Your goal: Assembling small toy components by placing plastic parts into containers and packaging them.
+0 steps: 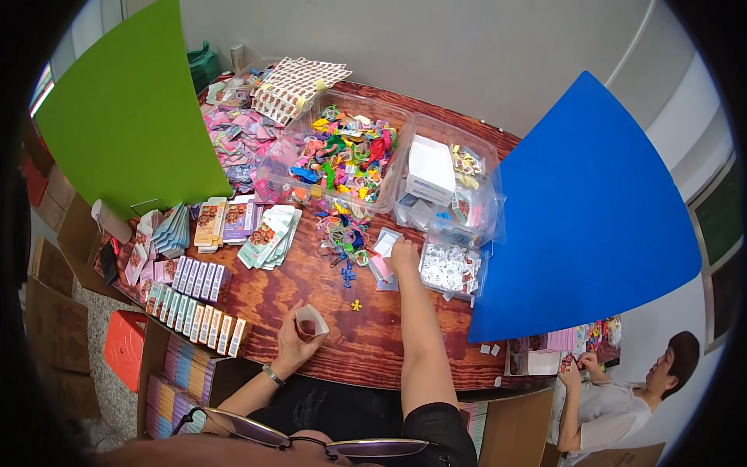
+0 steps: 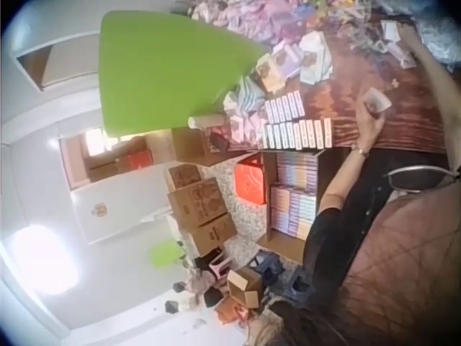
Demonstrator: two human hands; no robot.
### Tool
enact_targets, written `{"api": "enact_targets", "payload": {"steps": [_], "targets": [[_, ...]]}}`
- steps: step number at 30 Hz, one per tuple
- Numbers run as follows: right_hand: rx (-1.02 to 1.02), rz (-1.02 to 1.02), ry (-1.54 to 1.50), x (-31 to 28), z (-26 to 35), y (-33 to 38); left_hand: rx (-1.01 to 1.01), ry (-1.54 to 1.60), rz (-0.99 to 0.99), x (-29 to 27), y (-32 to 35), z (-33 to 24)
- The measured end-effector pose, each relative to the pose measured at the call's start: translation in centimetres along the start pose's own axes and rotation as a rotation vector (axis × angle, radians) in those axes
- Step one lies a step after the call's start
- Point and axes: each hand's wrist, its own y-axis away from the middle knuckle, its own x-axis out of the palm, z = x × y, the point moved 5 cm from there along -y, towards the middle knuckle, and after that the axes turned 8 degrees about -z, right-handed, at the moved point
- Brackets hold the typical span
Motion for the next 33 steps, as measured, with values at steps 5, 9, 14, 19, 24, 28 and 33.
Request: {"api": "enact_targets", "payload": {"steps": [5,9,14,19,24,28,33], "targets": [[-0.029,-0.250,0.097,-0.5,-3.1,-0.7,-0.166,0.037,0.078,2.1,-0.3,1.6],[-0.167,-0.388,-0.033,-6.8,-0.1,4.6,-0.073,-0.038,-0.032,1.0,-0.7,3.5],[-0.338,-0.352,-0.723,-16.0,5.7,15.4,-0.133,0.025,-0.059,1.6,-0.1,4.9],[-0.813,-0.528,-0.630,-16.4,10.9,21.1,-0.189,0.087,-0.039,2.7,0.3,5.5],[-0.716,-0.499,-0.609,-14.5,10.4,20.2,-0.164,0.050,-0.038,0.8,-0.4,4.3],[-0.381,-0.281,-0.540,-9.8,4.3,15.0,-0.244,0.109,-0.027,-0.4,-1.6,2.7],[-0.535,-0.425,-0.200,-9.9,6.7,17.6,-0.778,0.767,0.054,1.2,-0.6,4.9]]}}
